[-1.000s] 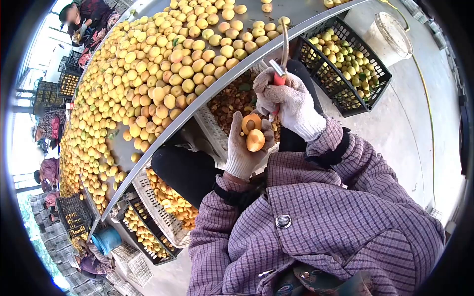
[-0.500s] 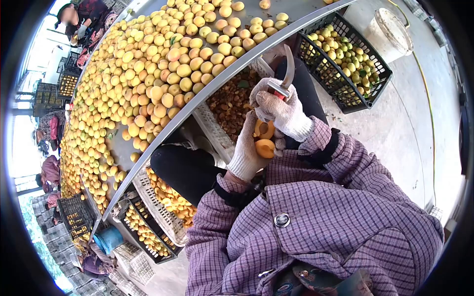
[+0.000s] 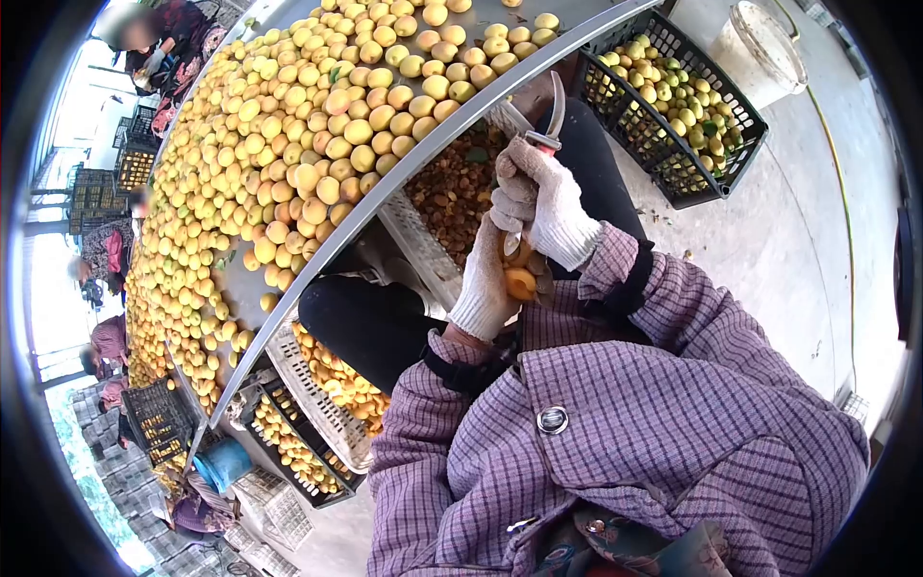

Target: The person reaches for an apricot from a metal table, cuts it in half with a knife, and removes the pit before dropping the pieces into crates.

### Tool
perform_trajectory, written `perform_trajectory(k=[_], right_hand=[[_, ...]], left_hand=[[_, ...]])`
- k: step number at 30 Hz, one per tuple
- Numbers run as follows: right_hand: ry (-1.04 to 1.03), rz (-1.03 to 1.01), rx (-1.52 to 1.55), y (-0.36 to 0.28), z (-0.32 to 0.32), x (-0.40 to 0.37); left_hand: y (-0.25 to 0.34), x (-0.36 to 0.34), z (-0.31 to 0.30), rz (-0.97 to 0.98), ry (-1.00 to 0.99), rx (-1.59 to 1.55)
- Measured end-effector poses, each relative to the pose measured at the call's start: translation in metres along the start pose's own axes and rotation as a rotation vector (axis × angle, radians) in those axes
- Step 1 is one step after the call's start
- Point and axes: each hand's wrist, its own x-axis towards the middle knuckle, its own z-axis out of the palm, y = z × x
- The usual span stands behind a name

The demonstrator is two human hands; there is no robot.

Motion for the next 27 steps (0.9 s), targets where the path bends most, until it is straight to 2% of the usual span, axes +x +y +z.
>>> perform_trajectory(k=[1, 3, 4, 6, 7, 8, 10, 12, 14, 15, 17, 19, 25, 27], right_hand=[[-0.016, -0.019, -0.060, 0.001, 0.002, -0.001], [-0.081, -0.066, -0.097, 0.002, 0.003, -0.003], [-0.086, -0.065, -0.097, -0.001, 0.004, -0.003], [-0.172, -0.259, -0.284, -0.011, 0.003, -0.006], [-0.241, -0.292, -0.434, -0.023, 0.004, -0.007], [-0.177, -0.389, -0.854, -0.032, 0.006, -0.016], [-0.333, -0.515, -1.185, -0.026, -0.007, -0.008], [-0.217, -0.343, -1.659, -0.027, -0.012, -0.017], [-0.273, -0.321, -1.906, -0.022, -0.021, -0.017], [-0.245, -0.298, -1.939, -0.020, -0.020, -0.018], [-0.215, -0.291, -1.975, -0.018, -0.017, -0.020], [-0.286, -0.245, -1.986, -0.014, -0.016, -0.019], [-0.395, -0.076, -2.087, 0.001, 0.008, -0.010], [-0.445, -0.027, -2.030, 0.013, 0.009, -0.006]], left_hand=[[0.001, 0.001, -0.001, -0.003, -0.003, 0.006], [0.001, -0.002, -0.002, -0.018, -0.139, -0.023], [0.003, -0.001, -0.001, -0.013, -0.138, -0.021], [0.010, 0.002, 0.001, 0.030, -0.019, -0.074], [0.013, 0.002, 0.002, 0.058, 0.037, -0.101], [0.016, 0.002, 0.003, 0.074, 0.036, -0.100], [0.020, 0.000, 0.006, 0.112, 0.031, -0.164], [0.020, -0.002, 0.011, 0.148, 0.084, -0.148], [0.021, -0.006, 0.012, 0.190, 0.142, -0.164], [0.020, -0.002, -0.004, 0.176, 0.060, -0.128], [0.019, -0.005, -0.007, 0.182, 0.071, -0.084], [0.018, -0.020, -0.001, 0.181, 0.171, -0.011], [0.009, -0.025, -0.033, 0.131, 0.161, -0.066], [0.009, -0.027, -0.041, 0.204, 0.156, -0.042]])
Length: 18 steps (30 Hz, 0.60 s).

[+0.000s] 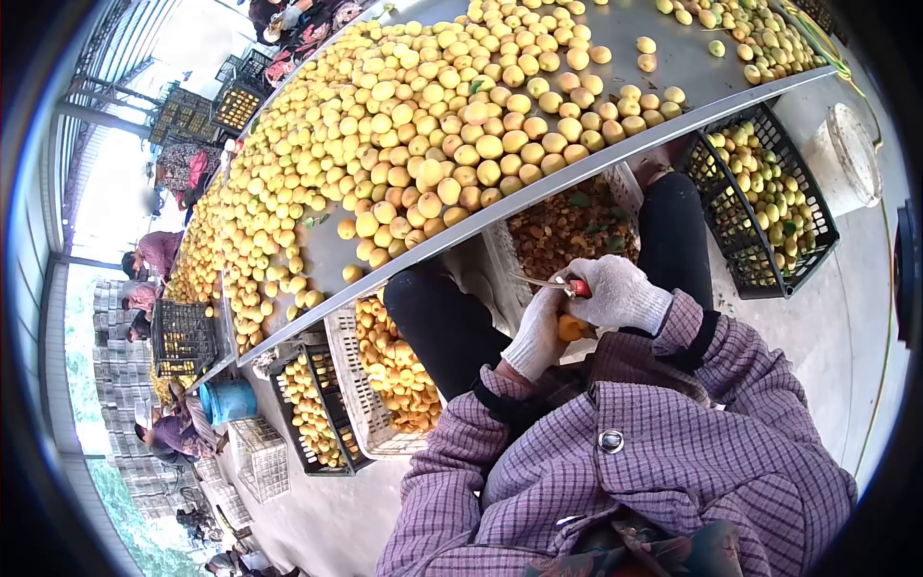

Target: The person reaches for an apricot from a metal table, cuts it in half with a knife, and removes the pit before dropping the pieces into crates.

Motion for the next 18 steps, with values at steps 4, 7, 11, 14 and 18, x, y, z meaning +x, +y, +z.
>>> perform_trajectory(k=[4, 7, 11, 14, 18], right_hand=[[-0.041, 0.017, 0.059, -0.014, 0.013, 0.014], [0.108, -0.098, 0.128, -0.013, 0.026, 0.019], [0.128, -0.015, 0.092, -0.003, 0.020, 0.020], [0.216, 0.124, 0.110, 0.013, 0.011, 0.014], [0.275, 0.215, 0.471, 0.030, 0.015, 0.016]], left_hand=[[0.010, -0.012, -0.007, 0.147, -0.026, -0.044], [0.013, -0.014, -0.012, 0.212, 0.011, -0.047], [0.015, -0.005, -0.009, 0.487, -0.053, -0.009], [0.023, -0.006, 0.005, 0.410, 0.014, -0.098], [0.027, 0.000, 0.014, 0.399, -0.100, 0.028]])
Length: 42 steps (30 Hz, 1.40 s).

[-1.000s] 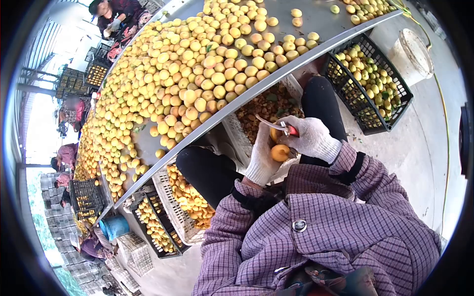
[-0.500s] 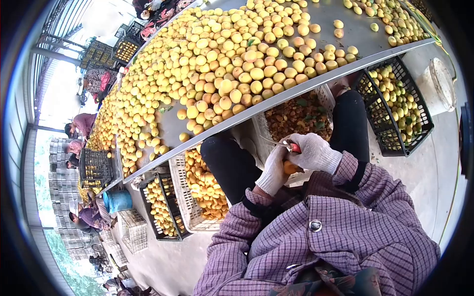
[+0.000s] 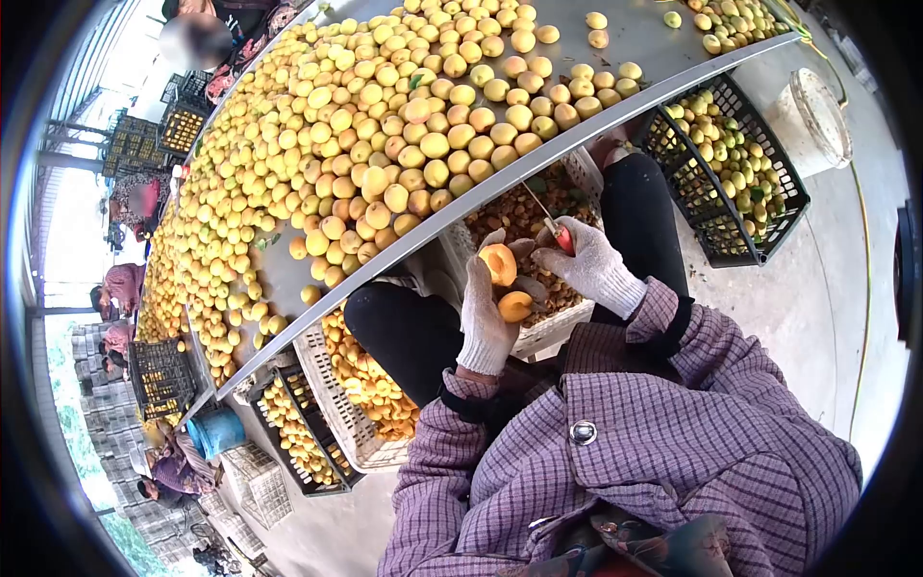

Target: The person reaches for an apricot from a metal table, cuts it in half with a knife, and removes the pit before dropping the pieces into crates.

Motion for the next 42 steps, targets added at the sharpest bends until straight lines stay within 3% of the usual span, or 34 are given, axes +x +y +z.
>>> perform_trajectory(k=[1, 6, 9, 11, 13, 14, 15, 17, 18, 19, 21, 23, 25, 27, 29, 32, 33, 35, 38, 42], right_hand=[[-0.043, 0.000, 0.158, 0.002, 0.001, 0.002], [-0.085, 0.135, 0.061, -0.008, -0.008, 0.012], [-0.071, 0.161, 0.174, 0.002, -0.026, 0.012], [-0.062, 0.190, 0.201, 0.020, -0.029, 0.018], [-0.124, 0.307, 0.300, 0.006, -0.040, 0.014], [-0.132, 0.290, 0.312, 0.008, -0.037, 0.016], [-0.141, 0.272, 0.321, 0.014, -0.032, 0.017], [-0.161, 0.225, 0.274, 0.023, -0.025, 0.022], [-0.161, 0.192, 0.257, 0.027, -0.021, 0.022], [-0.158, 0.157, 0.236, 0.030, -0.020, 0.022], [-0.188, 0.178, 0.183, 0.028, -0.022, 0.021], [-0.188, 0.169, 0.213, 0.035, -0.019, 0.023], [-0.168, 0.153, 0.268, 0.035, -0.022, 0.023], [-0.179, 0.200, 0.367, 0.040, -0.021, 0.023], [-0.198, 0.118, 0.457, 0.045, -0.022, 0.019], [-0.260, 0.091, 0.662, 0.039, -0.030, 0.013], [-0.259, 0.036, 0.823, 0.033, -0.033, 0.007], [-0.302, -0.081, 0.835, 0.032, -0.035, 0.008], [-0.340, -0.051, 0.884, 0.014, -0.039, -0.003], [-0.283, -0.028, 0.739, 0.001, -0.039, -0.026]], left_hand=[[0.001, 0.001, -0.002, 0.017, -0.087, 0.076], [0.031, -0.021, -0.005, 0.332, 0.123, 0.559], [0.090, -0.062, -0.027, 0.553, 0.507, 0.858], [0.119, -0.087, -0.063, 0.680, 0.724, 0.818], [0.156, -0.098, -0.084, 0.546, 0.985, 1.827], [0.167, -0.104, -0.074, 0.134, 1.020, 1.962], [0.172, -0.102, -0.105, 0.209, 1.045, 2.089], [0.176, -0.064, -0.071, 0.496, 0.916, 1.950], [0.180, -0.038, -0.052, 0.545, 0.762, 1.840], [0.180, -0.010, -0.020, 0.475, 0.677, 1.776], [0.180, 0.063, 0.007, 0.579, 0.389, 1.805], [0.175, 0.138, 0.036, 0.742, 0.320, 2.005], [0.170, 0.189, 0.055, 0.637, 0.234, 2.159], [0.160, 0.239, 0.020, 0.654, 0.191, 2.239], [0.160, 0.246, 0.012, 0.686, 0.161, 2.130], [0.158, 0.182, 0.030, 0.267, -0.071, 0.926], [0.150, 0.159, 0.027, 0.190, -0.123, 0.710], [0.129, 0.107, 0.038, 0.207, -0.227, 0.515], [0.095, 0.062, 0.025, 0.065, -0.287, 0.208], [0.054, 0.045, 0.028, 0.030, -0.328, 0.204]])
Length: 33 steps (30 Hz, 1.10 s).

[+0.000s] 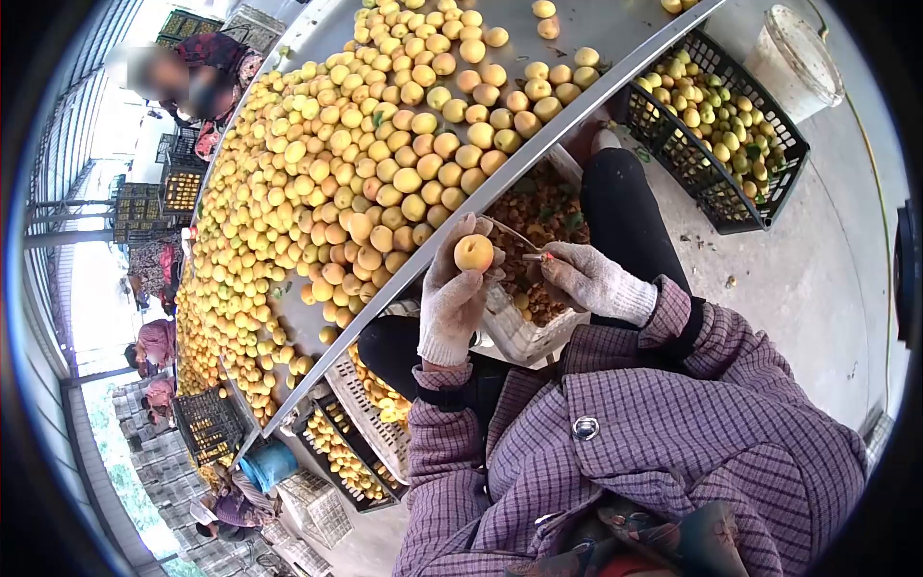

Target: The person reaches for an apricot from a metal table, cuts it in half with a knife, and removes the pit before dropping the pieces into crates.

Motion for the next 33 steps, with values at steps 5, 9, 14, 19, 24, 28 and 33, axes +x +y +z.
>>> perform_trajectory(k=[5, 9, 14, 19, 24, 28, 33], right_hand=[[-0.019, 0.021, 0.068, -0.012, 0.002, -0.022], [-0.017, 0.052, 0.016, -0.020, 0.010, -0.025], [-0.010, 0.091, -0.057, -0.009, 0.013, -0.021], [0.048, 0.043, -0.289, 0.005, 0.011, -0.021], [-0.010, 0.224, -0.024, 0.011, 0.004, -0.024], [0.112, -0.153, -0.577, 0.012, 0.013, -0.031], [0.082, -0.202, -0.685, 0.003, 0.012, -0.030]], left_hand=[[-0.026, -0.011, 0.009, -0.165, 0.018, -0.069], [-0.031, -0.018, 0.014, -0.193, -0.001, -0.092], [-0.040, -0.029, -0.002, -0.203, 0.050, 0.001], [-0.043, -0.037, -0.003, -0.254, 0.082, 0.019], [-0.033, -0.036, 0.005, -0.293, 0.043, 0.054], [-0.037, -0.043, 0.007, -0.300, 0.073, 0.007], [-0.039, -0.047, 0.015, -0.288, 0.045, -0.076]])
